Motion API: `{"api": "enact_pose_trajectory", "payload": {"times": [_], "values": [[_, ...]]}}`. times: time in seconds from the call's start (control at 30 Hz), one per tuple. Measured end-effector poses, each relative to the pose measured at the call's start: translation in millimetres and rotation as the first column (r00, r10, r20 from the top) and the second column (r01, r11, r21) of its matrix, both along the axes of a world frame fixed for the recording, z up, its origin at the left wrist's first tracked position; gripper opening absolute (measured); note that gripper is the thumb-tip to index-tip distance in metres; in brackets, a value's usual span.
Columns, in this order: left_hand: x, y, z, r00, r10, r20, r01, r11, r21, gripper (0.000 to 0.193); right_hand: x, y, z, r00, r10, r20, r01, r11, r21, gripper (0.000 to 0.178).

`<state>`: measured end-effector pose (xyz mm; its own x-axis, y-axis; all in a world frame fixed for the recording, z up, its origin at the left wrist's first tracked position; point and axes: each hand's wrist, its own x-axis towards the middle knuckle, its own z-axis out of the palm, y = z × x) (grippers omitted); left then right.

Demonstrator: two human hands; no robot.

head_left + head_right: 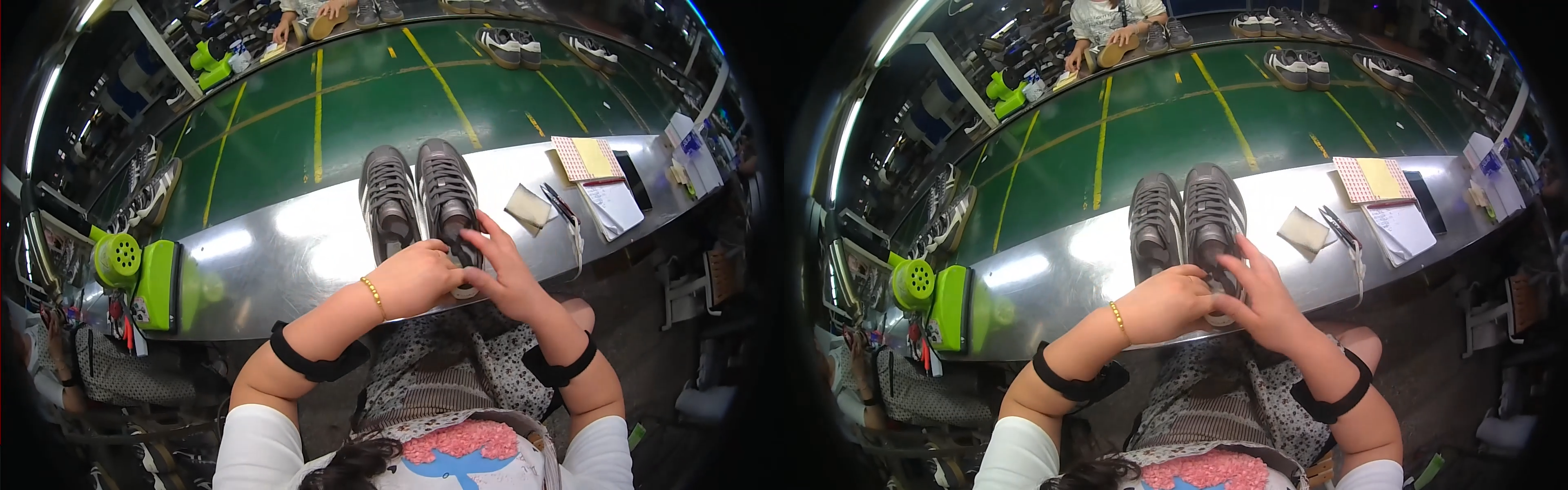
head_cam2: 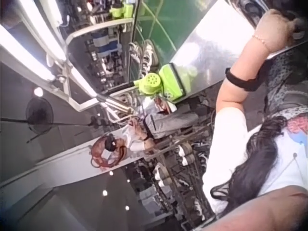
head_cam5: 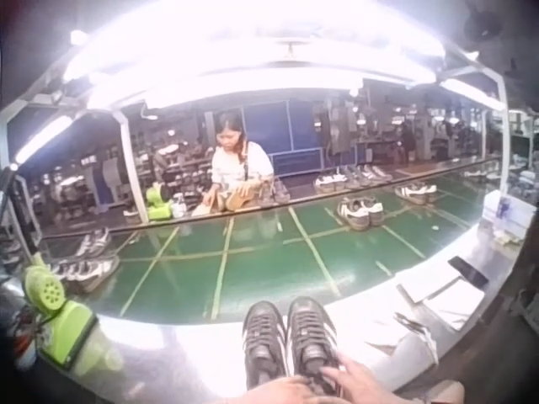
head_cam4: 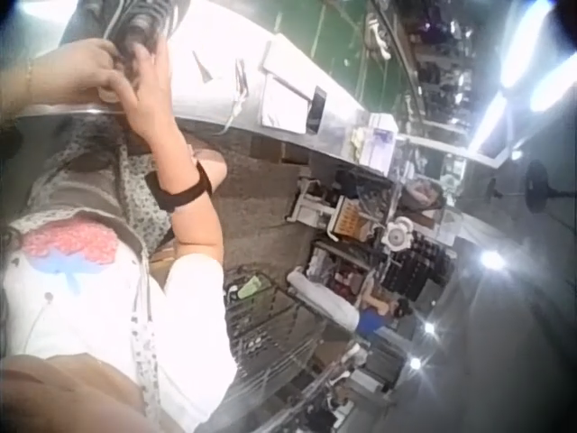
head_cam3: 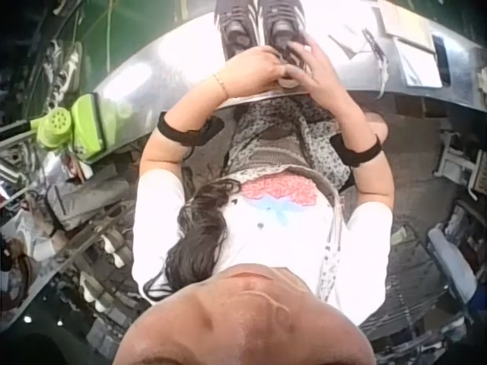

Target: The recorder picks up shoes from a conveyor belt, inspects them, and organizes them on the belt or a shelf.

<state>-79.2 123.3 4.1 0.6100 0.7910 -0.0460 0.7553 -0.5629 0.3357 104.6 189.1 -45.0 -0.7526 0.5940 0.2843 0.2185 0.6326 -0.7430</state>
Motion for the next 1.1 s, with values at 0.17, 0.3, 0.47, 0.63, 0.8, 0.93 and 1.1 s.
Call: {"api": "enact_pose_trajectory", "payload": {"times": [0.17, 0.3, 0.47, 0.63, 0.8, 0.93, 1.1], "values": [[-18, -25, -10, 0.881, 0.133, 0.454, -0.264, 0.935, 0.237, 0.026, 0, 1, 7, 0.997, -0.07, -0.028, 0.069, 0.996, -0.057, 0.048], [-45, -55, -18, 0.73, 0.427, 0.534, -0.625, 0.734, 0.267, 0.022, 0, 2, 41, 0.998, -0.045, 0.034, 0.042, 0.996, 0.084, 0.048], [-48, -75, -55, 0.226, 0.777, 0.587, -0.764, 0.516, -0.388, 0.027, -37, -21, 56, 0.952, 0.051, 0.303, -0.123, 0.967, 0.223, 0.043], [-46, -89, -79, 0.111, 0.674, 0.73, -0.64, 0.611, -0.467, 0.034, -67, -36, 39, 0.864, -0.074, 0.498, -0.087, 0.952, 0.294, 0.044], [-61, -103, -85, 0.142, 0.716, 0.683, -0.722, 0.547, -0.423, 0.028, -46, -16, 34, 0.94, -0.025, 0.34, -0.062, 0.968, 0.242, 0.041], [-71, -110, -86, 0.205, 0.726, 0.656, -0.87, 0.442, -0.217, 0.019, -19, 11, 30, 0.942, -0.112, -0.317, -0.091, 0.823, -0.561, 0.065], [-74, -112, -87, 0.361, 0.69, 0.627, -0.885, 0.465, -0.002, 0.013, -16, 28, 17, 0.509, -0.498, -0.703, -0.542, 0.45, -0.71, 0.086]]}}
